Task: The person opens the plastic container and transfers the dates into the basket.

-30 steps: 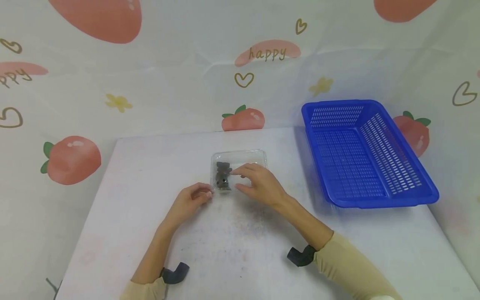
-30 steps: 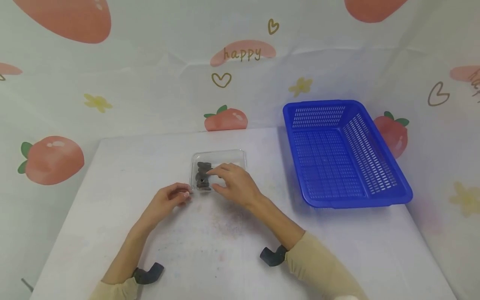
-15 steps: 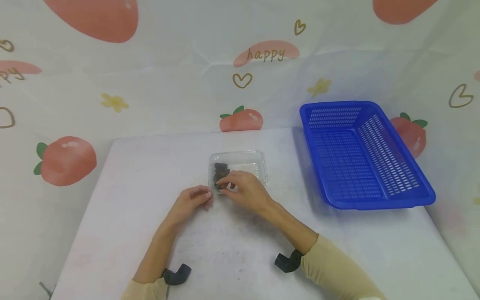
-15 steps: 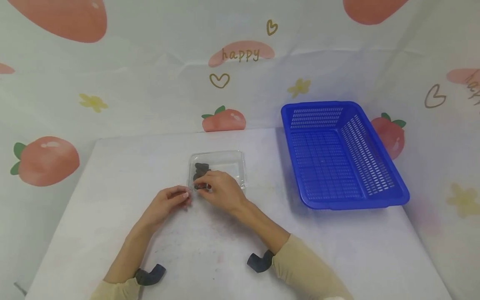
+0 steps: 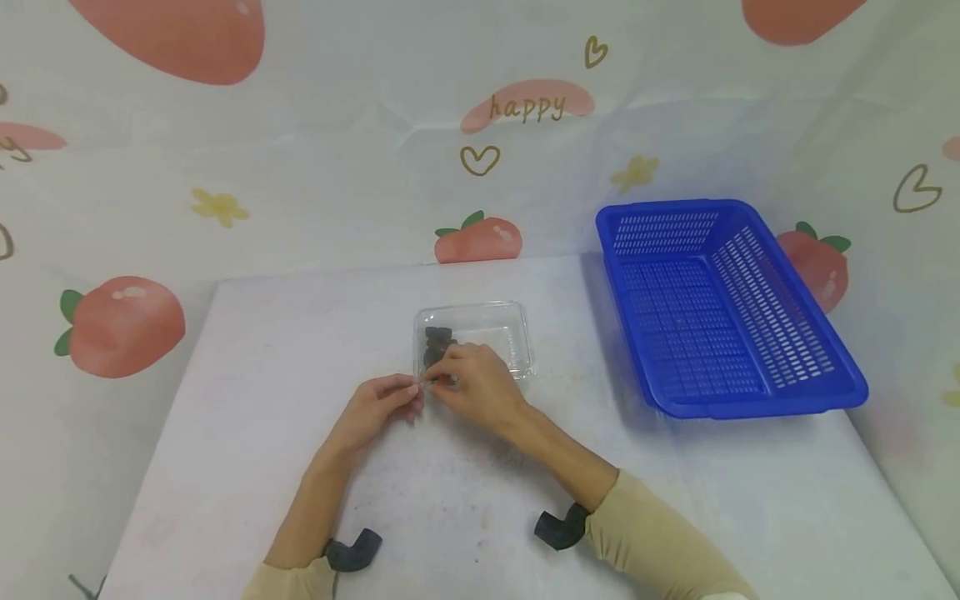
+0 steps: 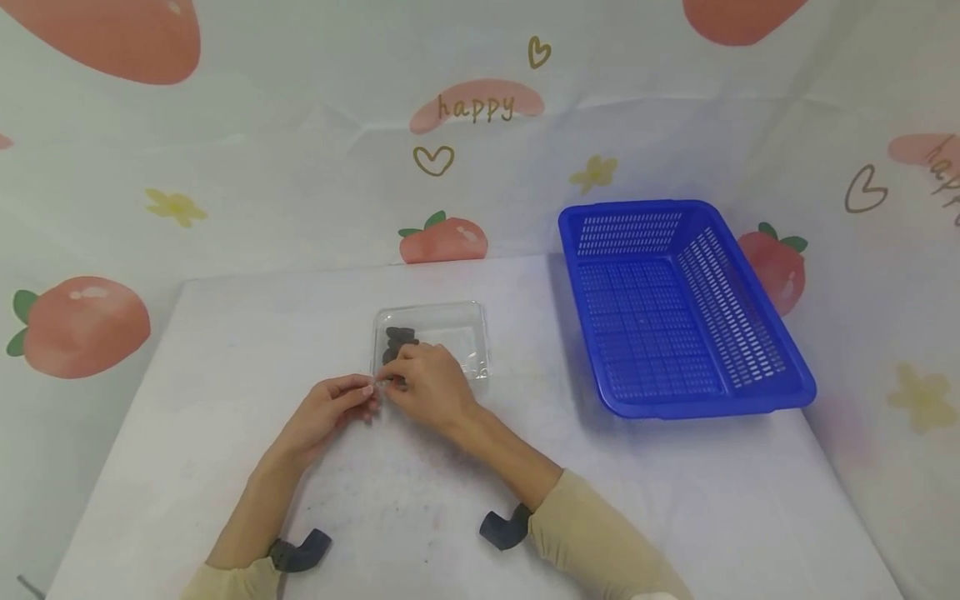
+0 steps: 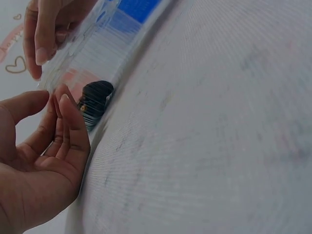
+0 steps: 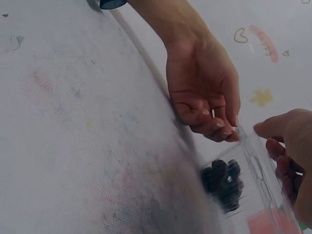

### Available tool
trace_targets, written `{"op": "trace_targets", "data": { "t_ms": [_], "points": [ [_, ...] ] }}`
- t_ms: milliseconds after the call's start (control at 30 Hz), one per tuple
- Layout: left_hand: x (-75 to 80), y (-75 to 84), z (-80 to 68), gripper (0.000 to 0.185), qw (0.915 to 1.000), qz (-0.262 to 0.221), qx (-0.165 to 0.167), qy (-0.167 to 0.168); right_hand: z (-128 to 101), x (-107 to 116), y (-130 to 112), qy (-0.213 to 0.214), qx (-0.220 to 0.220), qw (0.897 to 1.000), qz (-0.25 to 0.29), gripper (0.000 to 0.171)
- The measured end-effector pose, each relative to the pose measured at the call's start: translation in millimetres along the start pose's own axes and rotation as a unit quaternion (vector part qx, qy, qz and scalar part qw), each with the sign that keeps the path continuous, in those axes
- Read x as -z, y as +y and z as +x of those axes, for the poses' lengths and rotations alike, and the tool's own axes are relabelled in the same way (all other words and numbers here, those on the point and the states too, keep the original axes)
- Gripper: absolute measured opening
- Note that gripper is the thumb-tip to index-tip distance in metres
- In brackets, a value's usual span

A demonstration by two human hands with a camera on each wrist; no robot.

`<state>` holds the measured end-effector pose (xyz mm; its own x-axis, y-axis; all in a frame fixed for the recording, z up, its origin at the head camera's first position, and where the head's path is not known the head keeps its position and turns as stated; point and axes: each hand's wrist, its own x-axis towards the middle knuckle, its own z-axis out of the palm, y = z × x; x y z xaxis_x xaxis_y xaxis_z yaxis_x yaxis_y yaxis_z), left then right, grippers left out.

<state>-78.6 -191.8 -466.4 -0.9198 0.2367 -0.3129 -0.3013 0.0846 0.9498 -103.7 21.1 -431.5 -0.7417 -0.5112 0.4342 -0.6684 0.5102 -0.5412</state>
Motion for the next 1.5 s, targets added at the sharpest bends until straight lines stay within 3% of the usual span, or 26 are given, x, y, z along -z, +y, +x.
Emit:
{"op": "trace_targets", "data": {
  "t_ms": [267,533,1000,1233,1500],
  "points": [
    [-0.6,1.2,1.3,0.032,1.0000,0.004,-0.003,-0.002,1,-7,-4,0.005,0.005,0.997,-0.074,0.019],
    [-0.5,1.9,1.8,0.031,0.9994,0.009,0.028,0.016,2,-15,-7,-0.009,0.012,0.988,-0.155,0.017],
    [-0.6,-1.7,4.1,0.030,0.9995,-0.020,0.022,0.007,2,-19,-3,0.022,0.044,0.992,-0.120,0.011],
    [-0.9,-1.1,3.6,0.030,0.9993,-0.028,0.023,0.005,3,-22,1,0.050,0.091,0.988,-0.115,0.008],
    [-0.6,-0.9,3.3,0.029,0.9991,-0.034,0.022,0.008,3,-23,1,0.074,0.114,0.979,-0.149,0.005]
  ]
}}
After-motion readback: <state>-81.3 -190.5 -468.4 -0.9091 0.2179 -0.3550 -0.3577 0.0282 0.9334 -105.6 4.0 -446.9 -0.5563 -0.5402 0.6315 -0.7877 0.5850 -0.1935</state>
